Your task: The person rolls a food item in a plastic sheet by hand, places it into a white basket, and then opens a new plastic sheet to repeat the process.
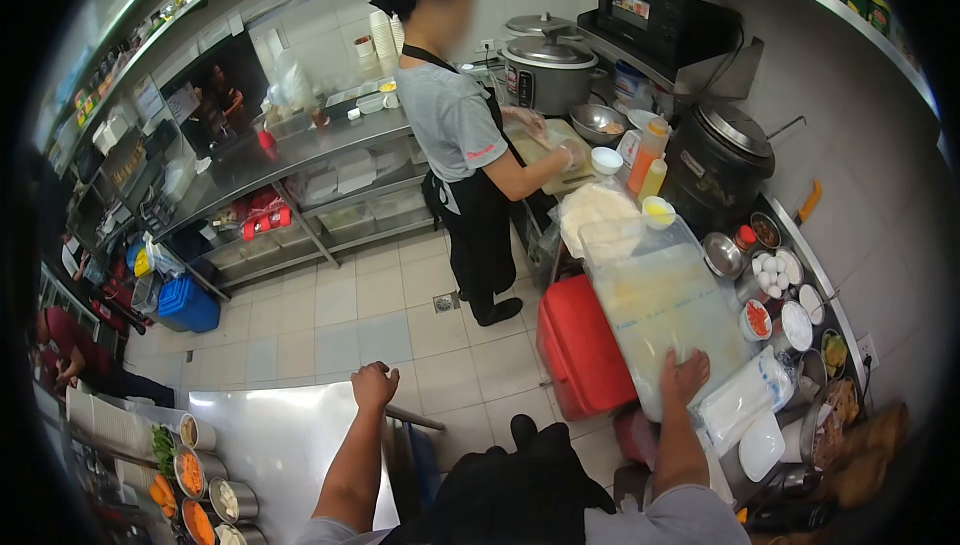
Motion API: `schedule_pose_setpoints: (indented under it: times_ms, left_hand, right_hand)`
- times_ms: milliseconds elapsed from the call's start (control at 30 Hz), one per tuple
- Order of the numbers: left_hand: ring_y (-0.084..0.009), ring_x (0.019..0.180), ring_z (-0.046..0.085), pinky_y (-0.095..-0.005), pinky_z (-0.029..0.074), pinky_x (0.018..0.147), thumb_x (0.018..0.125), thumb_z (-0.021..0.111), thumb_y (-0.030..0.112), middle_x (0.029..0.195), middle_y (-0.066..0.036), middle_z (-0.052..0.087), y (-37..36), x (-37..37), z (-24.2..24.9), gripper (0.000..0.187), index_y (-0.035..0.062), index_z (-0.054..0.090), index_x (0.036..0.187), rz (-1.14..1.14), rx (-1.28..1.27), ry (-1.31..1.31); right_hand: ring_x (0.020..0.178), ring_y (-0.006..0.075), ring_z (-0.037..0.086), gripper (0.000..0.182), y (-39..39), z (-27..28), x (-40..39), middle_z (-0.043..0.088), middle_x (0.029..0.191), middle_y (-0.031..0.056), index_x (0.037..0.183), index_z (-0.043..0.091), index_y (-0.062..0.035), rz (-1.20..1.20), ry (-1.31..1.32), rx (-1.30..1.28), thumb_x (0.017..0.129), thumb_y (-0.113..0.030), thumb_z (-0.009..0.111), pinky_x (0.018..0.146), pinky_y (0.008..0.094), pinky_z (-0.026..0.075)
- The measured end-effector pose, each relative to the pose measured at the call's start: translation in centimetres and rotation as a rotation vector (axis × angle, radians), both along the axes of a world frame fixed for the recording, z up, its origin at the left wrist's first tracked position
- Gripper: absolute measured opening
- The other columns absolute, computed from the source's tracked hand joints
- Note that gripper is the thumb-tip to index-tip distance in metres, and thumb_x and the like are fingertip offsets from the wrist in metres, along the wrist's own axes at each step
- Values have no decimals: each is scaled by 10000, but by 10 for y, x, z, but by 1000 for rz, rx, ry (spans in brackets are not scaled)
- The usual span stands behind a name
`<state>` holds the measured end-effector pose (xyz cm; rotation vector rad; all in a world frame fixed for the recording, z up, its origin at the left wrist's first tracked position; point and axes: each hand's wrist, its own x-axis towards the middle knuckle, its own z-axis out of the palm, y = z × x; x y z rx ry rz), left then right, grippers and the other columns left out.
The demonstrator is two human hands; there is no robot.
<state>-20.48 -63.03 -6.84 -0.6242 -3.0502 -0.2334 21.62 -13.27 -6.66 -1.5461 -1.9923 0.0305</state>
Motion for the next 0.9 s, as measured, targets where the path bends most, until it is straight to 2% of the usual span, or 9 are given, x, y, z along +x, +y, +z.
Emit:
schedule_pose_setpoints:
  times_ms: [267, 767, 900]
  left_hand:
    - [-292, 914, 693, -462, 484, 816, 871, 688, 421, 899, -94, 748, -1, 2, 4, 342, 88, 755, 907, 4, 8, -11]
    - [-291, 914, 699, -462, 487, 831, 861, 704, 409, 905, -100, 752, -1, 2, 5, 327, 89, 759, 892, 12, 38, -19]
    - [-297, 916, 699, -470, 492, 852, 857, 705, 410, 905, -112, 748, -6, 0, 1, 332, 82, 751, 875, -19, 111, -10]
  right_hand:
    - [1332, 401, 447, 678, -1, 2, -1, 540, 1346, 243, 1277, 542, 57, -15, -18, -29, 905, -497, 662, 1150, 517, 302]
    - [1311, 419, 466, 655, -7, 11, -3, 555, 1320, 257, 1261, 549, 76, -9, -12, -24, 887, -445, 687, 1142, 520, 321]
    - [1363, 427, 445, 706, -4, 10, -5, 536, 1398, 283, 1311, 550, 89, -20, -17, -100, 903, -469, 696, 1172, 519, 316]
